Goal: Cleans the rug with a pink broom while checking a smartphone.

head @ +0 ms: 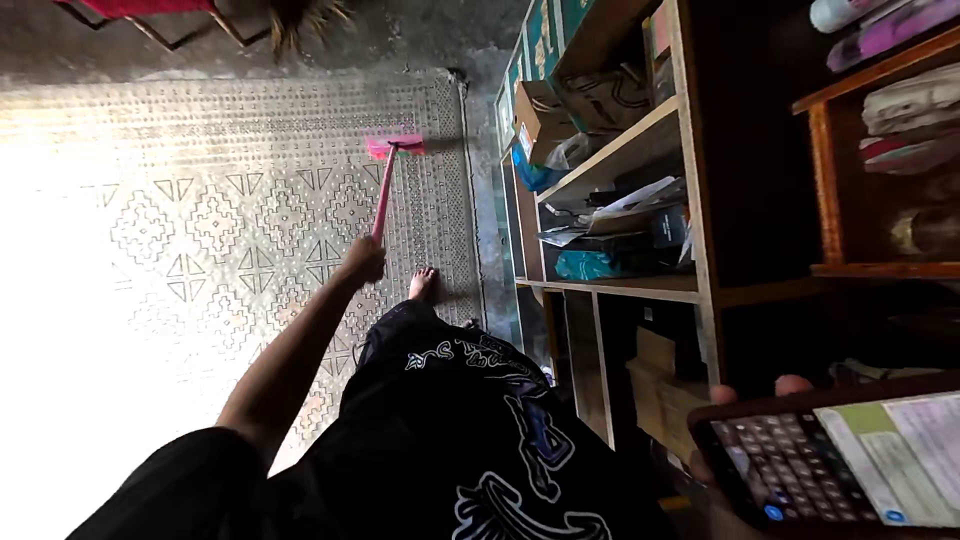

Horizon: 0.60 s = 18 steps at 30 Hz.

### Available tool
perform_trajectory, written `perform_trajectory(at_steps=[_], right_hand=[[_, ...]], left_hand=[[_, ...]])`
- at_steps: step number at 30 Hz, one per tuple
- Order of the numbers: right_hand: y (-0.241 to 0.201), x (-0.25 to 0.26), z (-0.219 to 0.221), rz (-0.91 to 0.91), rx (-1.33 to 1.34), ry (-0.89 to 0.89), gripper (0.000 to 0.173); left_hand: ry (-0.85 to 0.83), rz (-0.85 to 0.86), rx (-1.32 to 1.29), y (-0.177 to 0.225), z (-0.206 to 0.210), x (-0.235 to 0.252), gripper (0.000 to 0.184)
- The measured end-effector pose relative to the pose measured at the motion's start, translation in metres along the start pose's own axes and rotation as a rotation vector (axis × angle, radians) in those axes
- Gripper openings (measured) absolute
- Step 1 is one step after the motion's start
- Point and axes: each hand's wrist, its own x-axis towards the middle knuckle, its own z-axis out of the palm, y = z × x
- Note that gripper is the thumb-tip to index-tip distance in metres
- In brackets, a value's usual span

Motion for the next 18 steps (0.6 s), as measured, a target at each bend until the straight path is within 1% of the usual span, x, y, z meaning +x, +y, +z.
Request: perform_trajectory(at_steps=[2,4,5,7,10,12,15,18], right_hand=[[0.001,-0.005,-0.002,0.006,0.001,0.016,0.097],[0.001,-0.010,-0.006,0.025,0.035,0.033,0.097],[0.001,-0.012,-0.007,0.031,0.034,0.034,0.097],[0.003,-0.014,-0.007,0.033,0.060,0.043,0.096],[0.008,-0.017,-0.007,0.045,0.156,0.013,0.091],[0.010,-0.020,-0.006,0.079,0.227,-0.001,0.090],[0.012,-0.023,0.000,0.089,0.246,0.017,0.090],[0.015,-0.024,-0.002,0.087,0.246,-0.010,0.087]], left_hand=[[-0.024,-0.044,0.042,-0.047,-0.008,-0.047,0.048],[-0.046,-0.123,0.032,-0.081,-0.008,-0.080,0.056],[-0.058,-0.152,0.024,-0.094,-0.004,-0.090,0.057],[-0.075,-0.171,0.033,-0.108,0.007,-0.092,0.058],[-0.084,-0.122,0.047,-0.112,0.025,-0.070,0.053],[-0.077,-0.142,-0.013,-0.109,0.027,-0.053,0.052],[-0.105,-0.197,-0.069,-0.079,0.024,-0.043,0.047],[-0.133,-0.193,-0.111,-0.050,0.004,-0.037,0.034]])
